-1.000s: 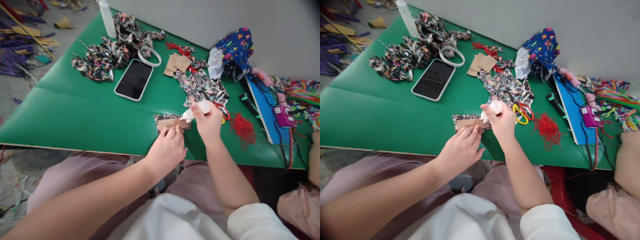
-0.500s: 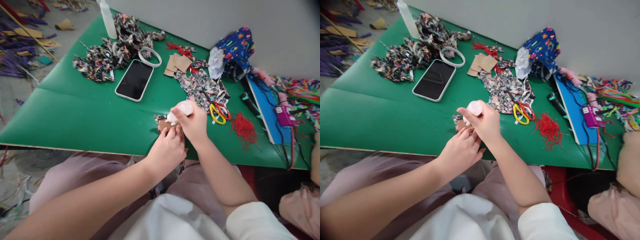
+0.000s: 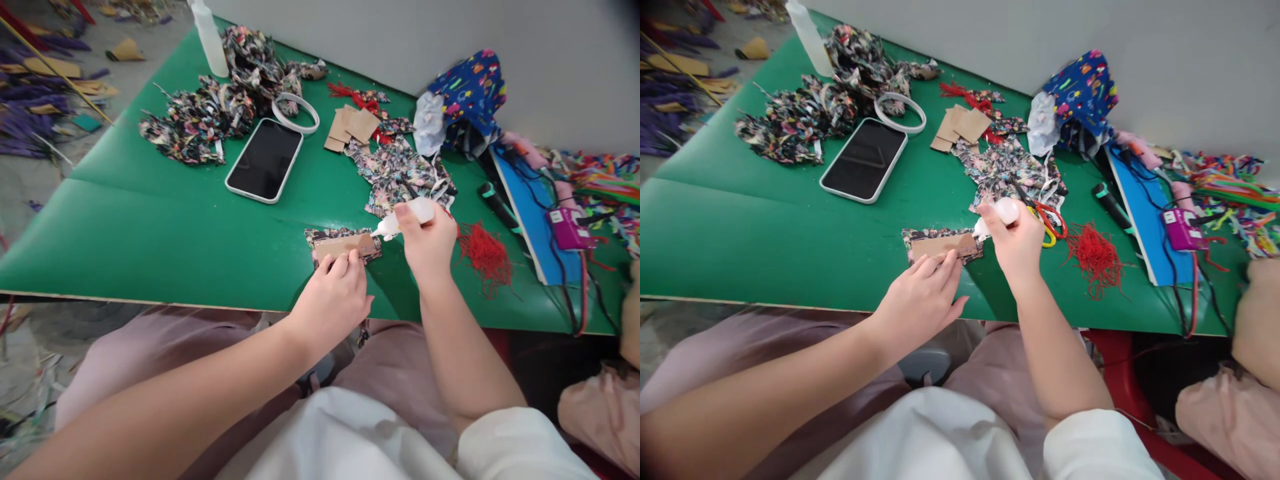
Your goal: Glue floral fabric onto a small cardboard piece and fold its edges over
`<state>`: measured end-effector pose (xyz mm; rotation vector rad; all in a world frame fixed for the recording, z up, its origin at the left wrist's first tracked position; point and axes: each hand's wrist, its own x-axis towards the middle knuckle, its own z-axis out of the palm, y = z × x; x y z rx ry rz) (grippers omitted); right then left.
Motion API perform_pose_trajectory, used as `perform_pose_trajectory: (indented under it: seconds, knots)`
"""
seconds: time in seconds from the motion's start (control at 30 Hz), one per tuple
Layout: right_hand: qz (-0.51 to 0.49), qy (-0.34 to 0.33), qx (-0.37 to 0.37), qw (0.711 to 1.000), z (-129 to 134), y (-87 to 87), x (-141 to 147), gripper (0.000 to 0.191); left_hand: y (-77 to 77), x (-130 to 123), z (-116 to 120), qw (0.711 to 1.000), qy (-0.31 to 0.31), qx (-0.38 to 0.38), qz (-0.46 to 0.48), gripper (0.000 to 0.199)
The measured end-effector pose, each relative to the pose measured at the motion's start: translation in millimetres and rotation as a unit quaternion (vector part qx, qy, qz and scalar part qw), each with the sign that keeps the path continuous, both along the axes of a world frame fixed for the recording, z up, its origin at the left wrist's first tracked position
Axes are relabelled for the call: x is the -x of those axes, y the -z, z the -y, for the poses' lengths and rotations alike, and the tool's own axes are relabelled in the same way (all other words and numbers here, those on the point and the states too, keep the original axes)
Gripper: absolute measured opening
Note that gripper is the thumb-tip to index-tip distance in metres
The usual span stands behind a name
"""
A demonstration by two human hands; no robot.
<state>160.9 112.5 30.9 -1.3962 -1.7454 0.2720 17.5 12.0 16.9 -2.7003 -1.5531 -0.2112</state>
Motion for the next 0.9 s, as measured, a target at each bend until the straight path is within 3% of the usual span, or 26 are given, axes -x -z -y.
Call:
perform_pose_trajectory:
  seconds: [0.5, 0.77, 0.9]
  knots:
    - [0.001, -0.122, 0.059, 0.991, 20.3, -1.2, 56.5, 0.041, -0.3, 0.5, -1.6, 1.0, 0.009, 0.012, 0.017, 0.044]
    - [-0.011, -0.031, 0.025, 0.999, 4.6, -0.4, 12.8, 0.037, 0.0, 0.3, -0.4, 1.0, 0.0, 0.003, 0.008, 0.051]
    - [-0.024, -0.018, 0.014, 0.999, 1.4, 0.6, 2.7, 0.036, 0.9, 0.0, -0.3, 1.0, -0.003, 0.001, 0.012, 0.05]
